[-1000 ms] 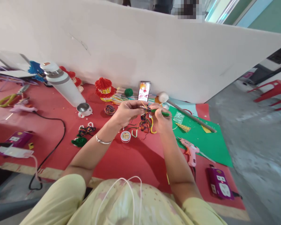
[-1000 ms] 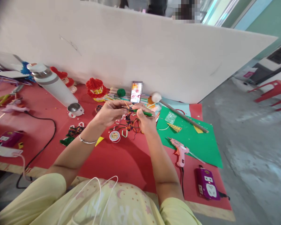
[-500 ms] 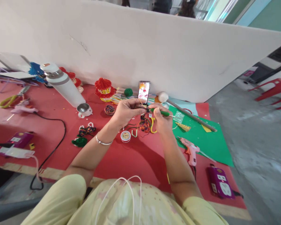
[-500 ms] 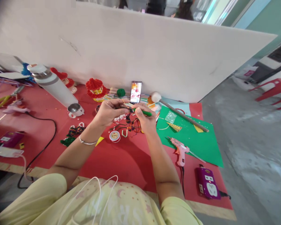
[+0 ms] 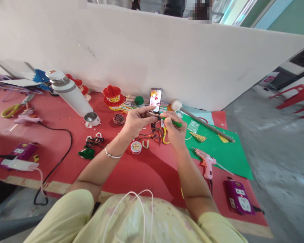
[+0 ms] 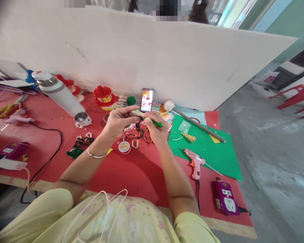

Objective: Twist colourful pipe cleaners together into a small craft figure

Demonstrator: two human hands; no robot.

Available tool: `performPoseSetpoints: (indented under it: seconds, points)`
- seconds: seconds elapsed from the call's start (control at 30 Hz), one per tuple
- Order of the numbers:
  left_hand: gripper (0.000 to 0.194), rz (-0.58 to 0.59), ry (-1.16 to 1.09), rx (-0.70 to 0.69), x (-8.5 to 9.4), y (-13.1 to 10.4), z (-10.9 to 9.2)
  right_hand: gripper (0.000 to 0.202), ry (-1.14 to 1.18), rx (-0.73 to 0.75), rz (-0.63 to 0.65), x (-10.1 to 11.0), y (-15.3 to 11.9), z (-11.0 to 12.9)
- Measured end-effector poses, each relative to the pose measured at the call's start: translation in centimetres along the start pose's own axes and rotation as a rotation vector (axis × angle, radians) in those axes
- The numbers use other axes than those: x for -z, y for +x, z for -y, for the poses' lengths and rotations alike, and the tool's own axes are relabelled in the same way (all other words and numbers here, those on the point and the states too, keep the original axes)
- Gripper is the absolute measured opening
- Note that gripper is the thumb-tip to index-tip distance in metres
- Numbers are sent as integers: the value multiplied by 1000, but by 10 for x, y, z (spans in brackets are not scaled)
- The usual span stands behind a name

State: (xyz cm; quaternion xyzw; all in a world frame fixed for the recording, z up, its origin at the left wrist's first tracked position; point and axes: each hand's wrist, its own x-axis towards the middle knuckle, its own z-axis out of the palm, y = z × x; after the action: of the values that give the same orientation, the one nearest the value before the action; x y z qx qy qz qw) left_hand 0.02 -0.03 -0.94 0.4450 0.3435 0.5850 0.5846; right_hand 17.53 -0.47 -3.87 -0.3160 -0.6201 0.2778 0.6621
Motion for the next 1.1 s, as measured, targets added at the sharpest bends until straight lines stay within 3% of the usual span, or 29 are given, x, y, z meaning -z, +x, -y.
performPoseSetpoints:
  seconds: [0.2,0.43,0.67,0.83,0.97,1.1]
  points:
    - [47,-46,-52,4,-5,-1,2,18,-63,47,-3,-1,0,4]
    - [49,-104,75,-181,-4,0,9,19,-56,29,-34,-2,0,3]
    - [50,-65,-125,-3,-3,3,7,14,-50,64,-72,-4,-4,4]
    - [51,-93,58,-153,-4,1,14,15,-93,24,-58,-5,-3,6]
    - [53,-24,140,-128,-1,1,13,17,-55,-57,37,5,4,6]
    - [49,157,43,12,8,4,5,20,-42,-104,142,19,10,8]
